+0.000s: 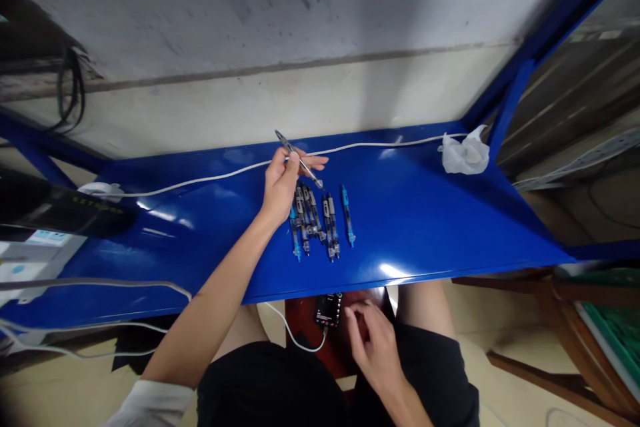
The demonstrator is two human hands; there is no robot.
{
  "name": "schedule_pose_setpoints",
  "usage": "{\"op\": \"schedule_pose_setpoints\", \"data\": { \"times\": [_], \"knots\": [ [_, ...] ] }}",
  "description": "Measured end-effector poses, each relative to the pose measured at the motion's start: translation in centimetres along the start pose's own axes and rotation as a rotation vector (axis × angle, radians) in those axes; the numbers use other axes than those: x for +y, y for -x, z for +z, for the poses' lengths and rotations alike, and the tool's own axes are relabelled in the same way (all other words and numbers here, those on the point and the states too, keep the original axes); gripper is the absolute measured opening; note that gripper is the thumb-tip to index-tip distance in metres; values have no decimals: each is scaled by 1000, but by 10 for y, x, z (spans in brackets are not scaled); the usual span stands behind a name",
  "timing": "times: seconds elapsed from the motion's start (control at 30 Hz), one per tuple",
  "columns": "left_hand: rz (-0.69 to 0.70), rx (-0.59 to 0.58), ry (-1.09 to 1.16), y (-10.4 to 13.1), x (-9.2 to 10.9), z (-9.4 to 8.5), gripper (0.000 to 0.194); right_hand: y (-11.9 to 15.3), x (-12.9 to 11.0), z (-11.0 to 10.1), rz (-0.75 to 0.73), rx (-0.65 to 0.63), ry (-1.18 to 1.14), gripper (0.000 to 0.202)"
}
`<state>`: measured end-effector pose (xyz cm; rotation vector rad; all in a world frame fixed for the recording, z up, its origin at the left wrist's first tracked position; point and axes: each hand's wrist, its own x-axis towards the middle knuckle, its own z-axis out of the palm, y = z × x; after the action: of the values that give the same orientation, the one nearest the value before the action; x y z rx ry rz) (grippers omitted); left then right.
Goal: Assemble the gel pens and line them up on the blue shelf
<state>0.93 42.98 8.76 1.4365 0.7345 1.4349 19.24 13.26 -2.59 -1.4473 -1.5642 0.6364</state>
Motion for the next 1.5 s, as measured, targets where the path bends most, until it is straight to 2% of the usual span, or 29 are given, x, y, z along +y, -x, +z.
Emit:
{"op": "schedule_pose_setpoints", "data": {
  "times": [0.03,0.1,0.17,0.23,0.27,0.3,0.4,0.5,0.6,0.73,0.8,0.9,1.0,1.1,1.23,1.3,1.37,1.5],
  "knots": [
    [-34,4,30,-2,-1,0,30,-11,-18,-12,-130,6,-9,14],
    [-95,19,53,-4,-4,-3,30,-43,-50,-34,-298,43,-15,29],
    [-119,60,62,-5,-8,-6,30,-87,-73,-46,-365,95,43,30],
    [-114,103,76,-6,-12,-10,29,-141,-85,-48,-341,62,106,18],
    [-110,117,84,-7,-13,-12,29,-171,-88,-45,-322,51,121,14],
    [-111,128,91,-8,-14,-14,28,-200,-87,-39,-319,34,138,18],
    [-124,163,117,-10,-15,-18,34,-278,-78,-14,-437,-104,191,41],
    [-128,193,142,-11,-15,-22,37,-321,-66,11,-472,-231,210,41],
    [-129,186,123,-11,-16,-25,30,-329,-57,24,-470,-224,146,45],
    [-108,114,73,-12,-17,-25,29,-321,-55,23,-392,-274,-141,48],
    [-112,65,44,-13,-17,-24,32,-319,-54,20,-279,-343,-347,50],
    [-132,13,30,-13,-17,-24,32,-321,-52,16,-50,-518,-686,50],
    [-140,-12,15,-13,-18,-26,30,-326,-49,13,129,-690,-890,48],
    [-137,-6,24,-13,-19,-26,28,-329,-48,12,160,-707,-927,47],
    [-125,72,50,-14,-22,-26,27,-327,-48,14,-41,-475,-721,46],
    [-117,79,58,-13,-21,-26,25,-326,-47,15,-115,-416,-625,46],
    [-103,56,60,-12,-19,-26,23,-326,-47,14,-77,-472,-662,46],
    [-61,24,-9,-9,-14,-25,22,-327,-50,9,129,-697,-890,42]
  ]
}}
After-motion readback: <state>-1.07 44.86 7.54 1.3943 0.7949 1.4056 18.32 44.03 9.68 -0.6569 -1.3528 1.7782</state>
